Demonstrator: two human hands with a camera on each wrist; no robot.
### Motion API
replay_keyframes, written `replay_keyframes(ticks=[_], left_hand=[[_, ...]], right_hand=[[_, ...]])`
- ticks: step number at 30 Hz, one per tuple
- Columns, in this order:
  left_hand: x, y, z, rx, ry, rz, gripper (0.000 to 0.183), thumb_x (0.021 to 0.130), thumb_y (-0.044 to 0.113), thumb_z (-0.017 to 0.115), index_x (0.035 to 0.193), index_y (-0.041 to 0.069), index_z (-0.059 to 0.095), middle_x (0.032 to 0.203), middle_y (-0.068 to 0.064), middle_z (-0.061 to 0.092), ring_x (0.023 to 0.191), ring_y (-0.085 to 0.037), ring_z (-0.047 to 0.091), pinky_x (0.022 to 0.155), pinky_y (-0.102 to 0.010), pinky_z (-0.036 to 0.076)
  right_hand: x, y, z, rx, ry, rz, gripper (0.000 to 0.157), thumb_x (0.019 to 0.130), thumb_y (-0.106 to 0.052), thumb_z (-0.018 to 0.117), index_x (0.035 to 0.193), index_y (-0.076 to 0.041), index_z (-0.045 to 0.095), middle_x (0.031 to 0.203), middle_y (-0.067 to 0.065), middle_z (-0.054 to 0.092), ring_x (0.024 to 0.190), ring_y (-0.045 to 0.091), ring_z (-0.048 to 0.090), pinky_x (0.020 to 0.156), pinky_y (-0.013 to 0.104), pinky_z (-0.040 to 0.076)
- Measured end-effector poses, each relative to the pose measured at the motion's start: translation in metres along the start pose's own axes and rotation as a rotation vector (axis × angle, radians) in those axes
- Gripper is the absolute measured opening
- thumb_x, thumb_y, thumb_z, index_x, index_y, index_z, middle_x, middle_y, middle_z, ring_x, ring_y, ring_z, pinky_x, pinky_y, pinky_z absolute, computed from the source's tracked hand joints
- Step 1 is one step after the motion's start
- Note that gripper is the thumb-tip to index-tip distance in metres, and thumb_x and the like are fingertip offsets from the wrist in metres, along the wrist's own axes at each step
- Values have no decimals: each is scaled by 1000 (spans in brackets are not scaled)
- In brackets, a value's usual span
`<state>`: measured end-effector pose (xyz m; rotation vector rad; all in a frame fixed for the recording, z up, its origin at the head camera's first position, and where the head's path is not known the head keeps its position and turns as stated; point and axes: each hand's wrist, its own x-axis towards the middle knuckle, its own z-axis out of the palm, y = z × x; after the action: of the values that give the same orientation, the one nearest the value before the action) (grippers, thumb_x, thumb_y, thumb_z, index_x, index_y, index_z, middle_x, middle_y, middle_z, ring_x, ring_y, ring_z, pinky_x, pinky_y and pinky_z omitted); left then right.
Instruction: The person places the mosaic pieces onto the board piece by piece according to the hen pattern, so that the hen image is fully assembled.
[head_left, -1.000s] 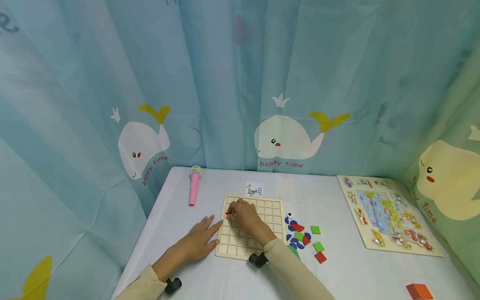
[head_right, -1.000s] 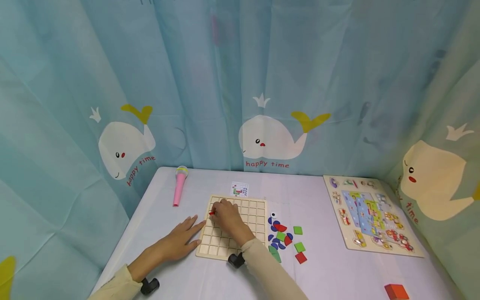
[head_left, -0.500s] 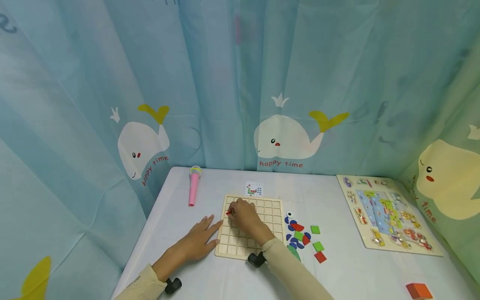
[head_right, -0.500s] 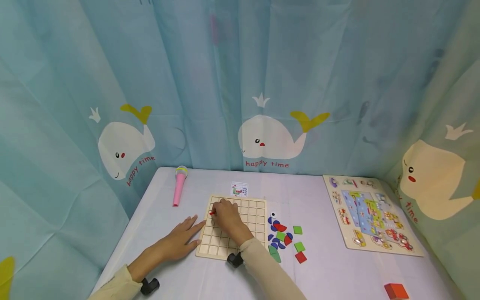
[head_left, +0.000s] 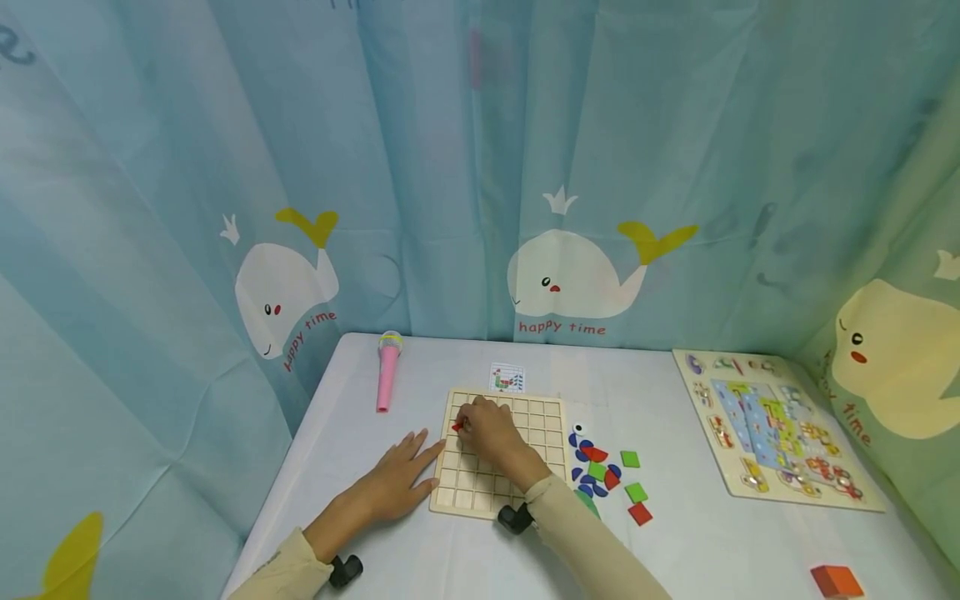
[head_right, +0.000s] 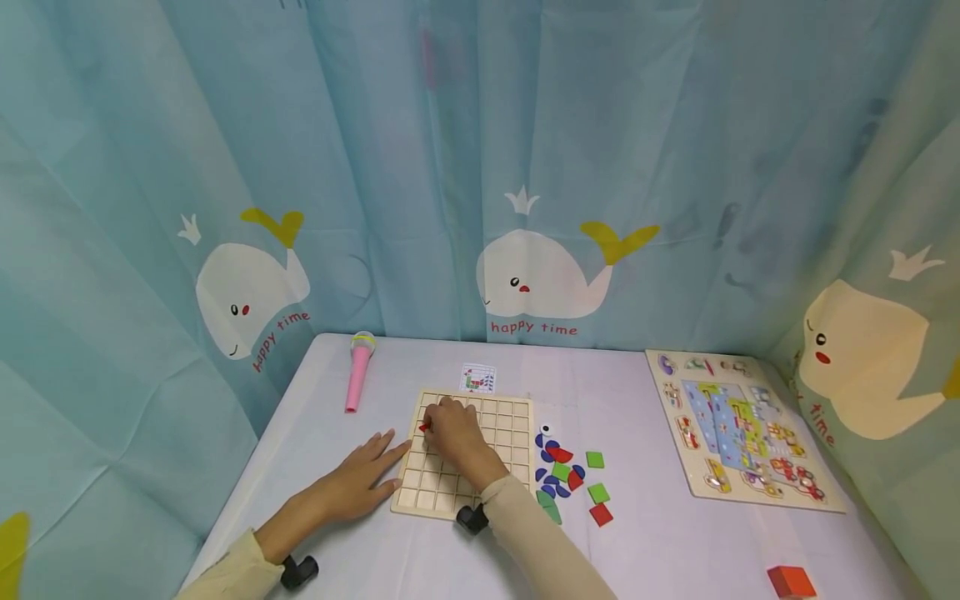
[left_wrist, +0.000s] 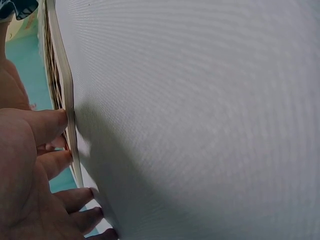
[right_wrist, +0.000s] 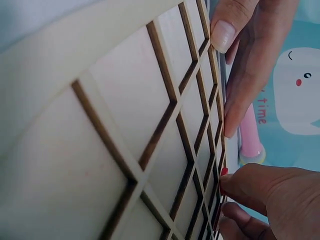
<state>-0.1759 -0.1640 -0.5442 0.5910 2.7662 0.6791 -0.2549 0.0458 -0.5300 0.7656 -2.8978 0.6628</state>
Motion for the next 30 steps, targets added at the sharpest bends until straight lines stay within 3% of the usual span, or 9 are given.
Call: replay_keyframes(ticks=[5,12,16,22,26,30], left_hand=[[0,1,-1,-6,-3,4,60,109,33,59,164,16,41,171,-23,28,159,-46,23,125,-66,25],[3,1,0,3,-9,-8,61,109,35,58,164,17,40,172,-21,28,159,-45,23,126,-65,25],[3,0,1,18,-12,-25,62,109,37,58,165,18,39,173,-19,27,160,-43,22,127,-63,24],[2,0,1,25,-11,-21,62,109,36,59,165,17,40,172,-20,28,160,-44,23,126,-64,25],[1,0,1,27,-12,-19,62,109,36,59,165,17,40,172,-20,28,160,-44,23,126,-64,26],[1,0,0,23,-18,-22,62,109,36,58,165,18,39,173,-19,27,160,-44,22,127,-63,24]], right_hand=[[-3,1,-3,0,7,-12,10,93,-13,80,102,-9,80,94,4,69,86,23,67,69,36,42],[-14,22,-24,88,-13,60,20,94,-12,79,113,-7,77,102,7,69,94,25,68,77,44,45],[-27,47,-48,114,-10,98,22,95,-7,77,116,-3,73,104,13,67,97,31,67,85,54,50],[-54,99,-79,212,-47,193,30,98,-2,70,127,4,63,114,22,62,104,38,63,88,54,56],[-69,131,-88,240,-72,316,37,98,-6,71,132,4,61,121,24,62,109,39,63,88,52,59],[-81,151,-90,268,-108,418,39,96,-9,73,132,2,62,126,24,64,113,38,62,98,56,57]])
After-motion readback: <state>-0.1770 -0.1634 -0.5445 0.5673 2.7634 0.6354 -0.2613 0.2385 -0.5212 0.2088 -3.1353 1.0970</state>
